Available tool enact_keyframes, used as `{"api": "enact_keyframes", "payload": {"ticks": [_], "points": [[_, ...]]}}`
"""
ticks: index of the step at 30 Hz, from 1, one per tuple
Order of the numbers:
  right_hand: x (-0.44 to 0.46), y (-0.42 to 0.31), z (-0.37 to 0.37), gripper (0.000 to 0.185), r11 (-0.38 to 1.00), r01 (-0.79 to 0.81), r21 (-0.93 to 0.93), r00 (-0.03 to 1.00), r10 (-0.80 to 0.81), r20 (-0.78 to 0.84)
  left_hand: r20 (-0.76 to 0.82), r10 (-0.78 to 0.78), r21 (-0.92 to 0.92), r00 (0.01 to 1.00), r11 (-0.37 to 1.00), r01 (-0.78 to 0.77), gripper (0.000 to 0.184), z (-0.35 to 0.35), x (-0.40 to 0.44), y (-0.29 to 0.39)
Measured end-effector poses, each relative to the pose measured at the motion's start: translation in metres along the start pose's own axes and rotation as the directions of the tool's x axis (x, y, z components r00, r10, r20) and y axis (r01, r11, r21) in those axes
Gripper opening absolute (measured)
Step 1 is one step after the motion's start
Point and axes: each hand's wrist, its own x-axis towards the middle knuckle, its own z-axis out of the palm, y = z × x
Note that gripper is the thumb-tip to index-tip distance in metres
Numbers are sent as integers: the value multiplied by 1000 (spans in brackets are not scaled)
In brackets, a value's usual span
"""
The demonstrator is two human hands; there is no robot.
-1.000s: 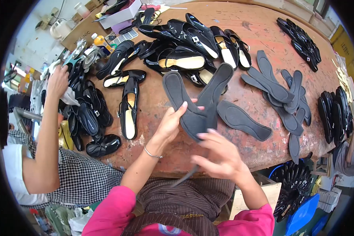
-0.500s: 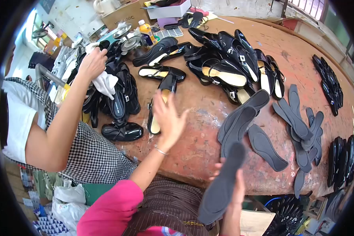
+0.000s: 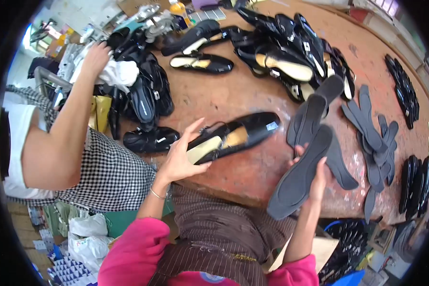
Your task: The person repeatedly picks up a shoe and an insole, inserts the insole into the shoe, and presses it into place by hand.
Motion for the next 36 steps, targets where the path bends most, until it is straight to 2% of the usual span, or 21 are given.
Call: {"api": "enact_keyframes", "payload": {"ticks": [2, 3, 4, 5, 6, 8, 10, 11, 12, 14, 17, 21, 24, 27, 36], "points": [[-17, -22, -1, 64, 969, 88, -232, 992, -107, -67, 247, 31, 44, 968, 998, -43, 103, 2, -1, 2], [-25, -26, -2, 64, 849, 191, -493, 973, -230, -18, 286, 74, 74, 955, 992, -99, 103, 10, -4, -7], [-34, -28, -2, 63, 651, 271, -709, 945, -320, 67, 326, 119, 101, 938, 982, -160, 103, 17, -8, -14], [-45, -30, -2, 62, 393, 327, -859, 913, -367, 180, 338, 109, 151, 935, 974, -169, 103, 18, -12, -17], [-58, -29, 4, 54, -51, 379, -924, 842, -396, 367, 264, 209, 234, 942, 933, -273, 102, 22, -20, -30], [-70, -36, 30, 46, -230, 501, -835, 809, -218, 546, 110, 161, 242, 981, 953, -183, 95, 22, -38, -35], [-71, -22, 41, 41, -282, 566, -775, 766, -166, 621, -149, 70, 229, 986, 973, -35, 84, 27, -60, -38], [-67, -14, 43, 38, -261, 587, -767, 760, -148, 632, -260, -58, 159, 964, 982, 102, 73, 32, -71, -43], [-62, -4, 44, 35, -242, 609, -755, 751, -129, 647, -278, -286, 59, 917, 948, 313, 66, 37, -78, -44], [-52, 14, 50, 31, -200, 631, -750, 750, -91, 655, -196, -352, -115, 915, 935, 335, 64, 46, -84, -60], [-39, 25, 59, 29, -165, 644, -747, 748, -71, 660, -210, -366, -219, 907, 921, 321, 67, 60, -83, -68], [-33, 44, 78, 26, -109, 644, -758, 753, -87, 652, -187, -366, -171, 912, 926, 337, 69, 56, -76, -61], [-29, 68, 96, 16, -53, 663, -747, 739, -111, 664, -132, -394, -246, 910, 902, 355, 73, 53, -77, -66], [-24, 88, 108, 14, -11, 674, -738, 733, -108, 671, -142, -391, -340, 909, 882, 326, 79, 52, -76, -71], [-12, 97, 122, 16, 45, 682, -730, 730, -98, 677, -110, -364, -346, 925, 886, 307, 64, 52, -76, -81]]}}
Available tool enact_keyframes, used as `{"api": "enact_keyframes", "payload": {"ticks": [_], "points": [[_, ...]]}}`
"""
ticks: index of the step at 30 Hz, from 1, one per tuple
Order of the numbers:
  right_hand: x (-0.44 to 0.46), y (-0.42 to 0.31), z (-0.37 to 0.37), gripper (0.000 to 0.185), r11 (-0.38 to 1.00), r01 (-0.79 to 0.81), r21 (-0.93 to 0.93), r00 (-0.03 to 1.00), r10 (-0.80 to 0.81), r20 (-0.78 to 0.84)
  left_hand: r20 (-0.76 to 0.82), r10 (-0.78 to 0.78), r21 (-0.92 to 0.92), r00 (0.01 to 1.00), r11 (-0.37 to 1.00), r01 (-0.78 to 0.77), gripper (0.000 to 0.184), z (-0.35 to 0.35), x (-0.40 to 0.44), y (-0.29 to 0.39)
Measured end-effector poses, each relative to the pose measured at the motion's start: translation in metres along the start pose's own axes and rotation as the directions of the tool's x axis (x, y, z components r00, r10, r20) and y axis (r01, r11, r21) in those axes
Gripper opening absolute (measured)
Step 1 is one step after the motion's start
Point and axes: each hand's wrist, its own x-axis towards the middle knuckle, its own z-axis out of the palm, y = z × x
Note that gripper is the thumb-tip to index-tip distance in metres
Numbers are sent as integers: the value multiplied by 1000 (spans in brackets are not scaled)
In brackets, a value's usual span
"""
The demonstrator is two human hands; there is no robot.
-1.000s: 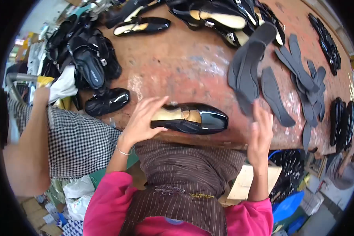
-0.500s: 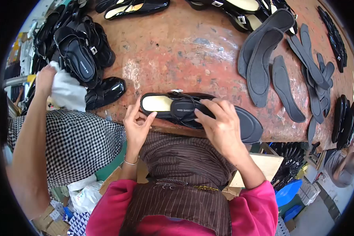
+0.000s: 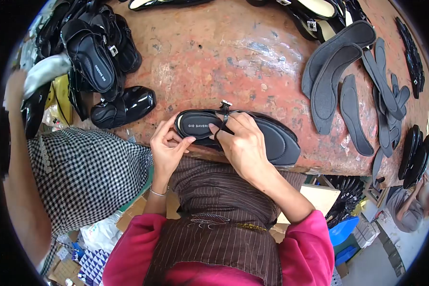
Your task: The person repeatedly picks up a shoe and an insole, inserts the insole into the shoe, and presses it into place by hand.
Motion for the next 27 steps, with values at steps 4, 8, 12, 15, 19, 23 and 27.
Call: {"api": "enact_keyframes", "payload": {"ticks": [4, 8, 12, 15, 19, 23, 27], "points": [[4, -4, 6, 17, 1000, -26, -1, 999, 26, 39, -31, -52, -58, 998, 997, 50, 55, 2, 3, 6], [3, -5, 9, 18, 999, -21, -35, 999, 23, 45, -80, -113, -97, 990, 990, 105, 44, 5, 4, 6], [1, -4, 12, 20, 999, 7, -45, 997, -3, 76, -133, -223, -210, 966, 959, 193, 35, 13, 11, 12], [0, -1, 14, 25, 993, 110, -31, 984, -105, 145, -91, -200, -302, 975, 939, 164, 23, 12, 17, 6], [14, 9, 13, 41, 951, 277, 139, 871, -310, 381, -107, -196, -334, 975, 931, 151, 11, 11, 20, 1], [23, 7, 13, 43, 963, 223, 154, 860, -269, 433, -144, -175, -208, 974, 968, 143, 13, 15, 23, 9], [0, 3, -1, 39, 971, 209, -120, 907, -146, 395, -156, -161, -122, 975, 982, 142, 17, 13, 26, 11]]}}
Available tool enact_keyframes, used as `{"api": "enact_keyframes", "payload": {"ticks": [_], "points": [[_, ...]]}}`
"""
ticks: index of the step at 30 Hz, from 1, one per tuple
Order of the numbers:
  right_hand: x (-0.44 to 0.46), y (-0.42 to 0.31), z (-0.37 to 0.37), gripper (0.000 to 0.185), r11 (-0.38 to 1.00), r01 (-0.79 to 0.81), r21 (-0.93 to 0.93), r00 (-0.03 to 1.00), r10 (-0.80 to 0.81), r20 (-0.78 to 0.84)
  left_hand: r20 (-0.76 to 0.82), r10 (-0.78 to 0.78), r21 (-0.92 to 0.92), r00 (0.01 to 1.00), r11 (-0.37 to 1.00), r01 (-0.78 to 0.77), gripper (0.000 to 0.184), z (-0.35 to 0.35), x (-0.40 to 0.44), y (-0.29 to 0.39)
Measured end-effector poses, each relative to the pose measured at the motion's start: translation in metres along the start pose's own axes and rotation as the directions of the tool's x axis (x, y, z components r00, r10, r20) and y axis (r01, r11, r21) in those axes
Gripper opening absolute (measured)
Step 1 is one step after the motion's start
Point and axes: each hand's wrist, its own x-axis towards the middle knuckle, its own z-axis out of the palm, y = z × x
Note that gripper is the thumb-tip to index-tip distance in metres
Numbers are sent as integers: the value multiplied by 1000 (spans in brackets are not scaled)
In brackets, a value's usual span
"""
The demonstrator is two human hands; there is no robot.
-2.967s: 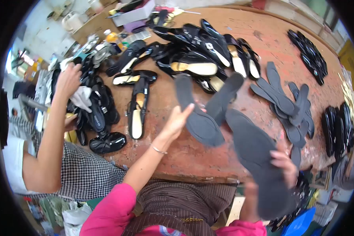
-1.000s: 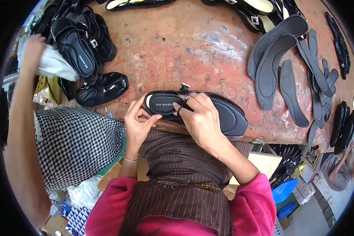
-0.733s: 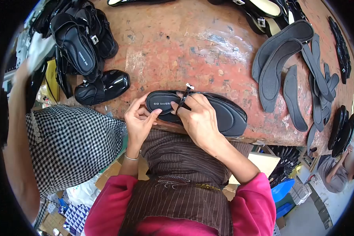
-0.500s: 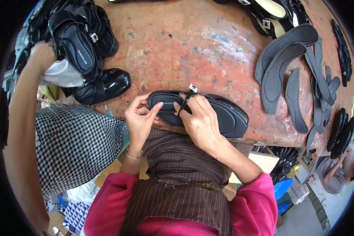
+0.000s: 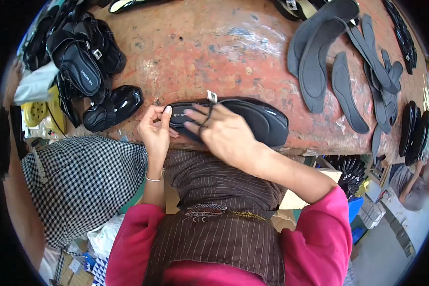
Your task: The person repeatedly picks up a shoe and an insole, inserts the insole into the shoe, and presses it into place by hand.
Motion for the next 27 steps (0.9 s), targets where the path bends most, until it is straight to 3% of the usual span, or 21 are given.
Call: {"api": "enact_keyframes", "payload": {"ticks": [2, 5, 6, 7, 8, 9, 11, 13, 14, 17, 18, 19, 21, 22, 23, 27], "points": [[-13, -7, 2, 38, 992, -79, -98, 995, 73, -67, -2, 14, 45, 1000, 999, -14, 17, 0, -1, 1], [-11, -9, 2, 37, 986, -64, -151, 995, 52, -85, 25, 31, 93, 999, 995, -34, 17, 3, -2, 6], [-16, -3, 0, 37, 993, -32, -110, 990, 16, -140, 44, 13, 91, 999, 996, -17, 16, 2, -6, 5], [-19, 7, -8, 37, 999, -51, -20, 995, 49, -89, 59, -9, 90, 998, 996, 3, 16, -1, -12, 5], [-27, 17, -15, 38, 985, -167, -35, 966, 157, -206, 57, -38, 105, 998, 994, 32, 16, 1, -22, 8], [-30, 24, -20, 38, 959, -281, -34, 913, 256, -319, 88, -35, 150, 996, 989, 21, 17, 4, -33, 6], [-8, 36, -41, 40, 822, -550, -150, 677, 333, -656, 154, 17, 224, 988, 973, -52, 19, 16, -55, 12], [13, 66, -42, 49, 776, -630, -40, 526, 387, -757, 281, 213, 416, 936, 852, -319, 21, 28, -72, 18], [21, 67, -55, 53, 773, -590, 231, 546, 593, -592, 321, 245, 519, 915, 763, -387, 23, 35, -80, 28], [21, 57, -80, 49, 838, -447, 313, 637, 544, -546, 406, 421, 475, 811, 661, -581, 23, 48, -96, 36], [11, 36, -94, 39, 821, -451, 350, 683, 570, -456, 418, 525, 420, 742, 612, -670, 18, 53, -101, 33], [-5, 25, -88, 33, 867, -401, 296, 728, 498, -470, 425, 618, 363, 661, 553, -750, 16, 56, -107, 31], [-33, -2, -71, 29, 942, -322, 94, 838, 330, -434, 570, 586, 363, 576, 449, -816, 50, 62, -111, 39], [-45, -18, -62, 25, 915, -359, 182, 880, 397, -260, 613, 494, 402, 616, 477, -782, 52, 67, -110, 30], [-56, -26, -45, 24, 929, -360, 81, 910, 369, -189, 650, 399, 442, 647, 494, -749, 53, 75, -108, 17], [-56, -27, -9, 30, 911, -412, 15, 864, 396, -310, 632, 458, 410, 625, 487, -771, 52, 85, -111, -11]]}}
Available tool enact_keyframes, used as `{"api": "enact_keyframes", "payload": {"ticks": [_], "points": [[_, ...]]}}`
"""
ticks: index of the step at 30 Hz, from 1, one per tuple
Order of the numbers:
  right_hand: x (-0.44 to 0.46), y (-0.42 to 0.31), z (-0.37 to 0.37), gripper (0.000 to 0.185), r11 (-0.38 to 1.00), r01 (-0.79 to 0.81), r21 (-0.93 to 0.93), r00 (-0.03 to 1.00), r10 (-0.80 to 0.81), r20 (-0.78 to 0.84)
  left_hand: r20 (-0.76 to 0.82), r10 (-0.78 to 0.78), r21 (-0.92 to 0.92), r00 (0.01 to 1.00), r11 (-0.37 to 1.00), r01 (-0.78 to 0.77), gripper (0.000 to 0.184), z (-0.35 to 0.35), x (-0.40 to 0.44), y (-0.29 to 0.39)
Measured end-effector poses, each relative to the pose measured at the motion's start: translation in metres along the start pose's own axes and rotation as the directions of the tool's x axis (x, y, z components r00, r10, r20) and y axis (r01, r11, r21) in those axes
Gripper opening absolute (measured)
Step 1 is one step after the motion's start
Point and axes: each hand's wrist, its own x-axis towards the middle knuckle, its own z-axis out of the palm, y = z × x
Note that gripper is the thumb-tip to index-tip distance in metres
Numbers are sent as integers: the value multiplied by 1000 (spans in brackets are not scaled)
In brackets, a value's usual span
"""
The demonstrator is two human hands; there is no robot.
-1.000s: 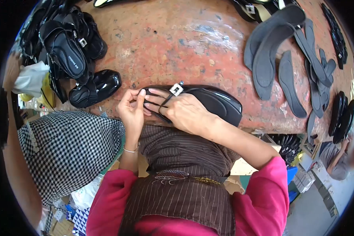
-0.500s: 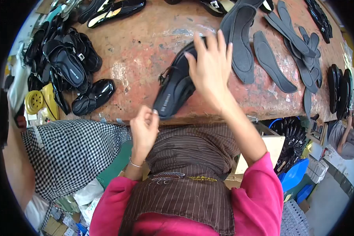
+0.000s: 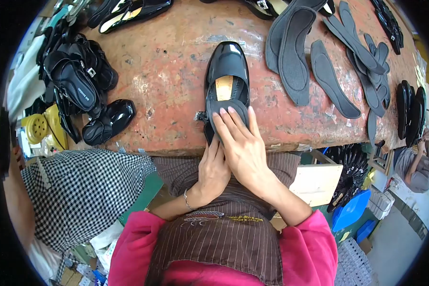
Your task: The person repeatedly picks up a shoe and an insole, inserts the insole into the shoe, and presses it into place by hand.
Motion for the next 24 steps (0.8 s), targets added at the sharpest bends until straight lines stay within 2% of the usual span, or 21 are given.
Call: {"api": "enact_keyframes", "payload": {"ticks": [2, 3, 4, 5, 6, 7, 8, 9, 11, 14, 15, 17, 18, 19, 22, 23, 24], "points": [[16, 9, 17, 33, 1000, 3, -29, 998, -5, -70, -37, -3, -17, 999, 1000, 3, 54, 1, -1, 0], [33, 22, 26, 35, 998, 16, -69, 994, -23, -108, 26, 23, 73, 999, 997, -25, 52, 1, 0, 0], [51, 33, 31, 36, 994, 29, -108, 989, -44, -144, 20, 24, 90, 1000, 996, -26, 52, -3, 4, 2], [76, 31, 13, 41, 993, -73, -93, 990, 84, 118, 18, 24, 105, 1000, 994, -26, 51, -9, 8, 4], [95, 25, -7, 46, 979, -173, -105, 907, 201, 371, 14, 24, 119, 1000, 993, -26, 51, -15, 12, 7], [91, 28, 0, 45, 989, -105, -103, 950, 130, 285, -34, 6, 79, 999, 997, -4, 47, -18, 15, 10], [80, 28, 10, 40, 986, -72, -152, 991, 88, 99, -24, 7, 70, 1000, 998, -6, 47, -15, 13, 8], [62, 26, 22, 35, 978, -41, -206, 996, 24, -85, -19, 4, 63, 1000, 998, -3, 48, -9, 9, 7], [42, 28, 40, 32, 970, -22, -243, 968, -40, -247, -19, -2, 61, 1000, 998, 3, 47, -4, 7, 6], [74, 30, 18, 50, 992, -89, -92, 996, 87, -22, -36, -14, 50, 999, 999, 15, 42, -12, 13, 9], [95, 20, -7, 59, 973, -217, -80, 921, 231, 313, -10, 0, 97, 1000, 995, 1, 45, -10, 12, 7], [71, 19, 13, 57, 969, -131, -211, 990, 139, 20, 11, -1, 64, 1000, 998, 0, 44, -1, 4, 5], [57, 18, 27, 56, 953, -97, -286, 990, 63, -127, 13, -1, 50, 1000, 999, 1, 44, 1, 5, 3], [41, 18, 35, 56, 928, -75, -366, 990, 25, -138, -46, -6, 1, 999, 1000, 6, 43, -1, 5, 3], [59, 18, 37, 60, 946, -144, -290, 986, 113, -118, -9, 3, 104, 1000, 995, -2, 43, 5, 3, 4], [85, 15, 18, 61, 940, -224, -255, 952, 267, 148, -62, -3, 62, 998, 998, 7, 41, -9, 13, 8], [105, 12, 0, 62, 922, -303, -240, 832, 379, 404, -49, -8, 60, 999, 998, 11, 41, -9, 12, 9]]}}
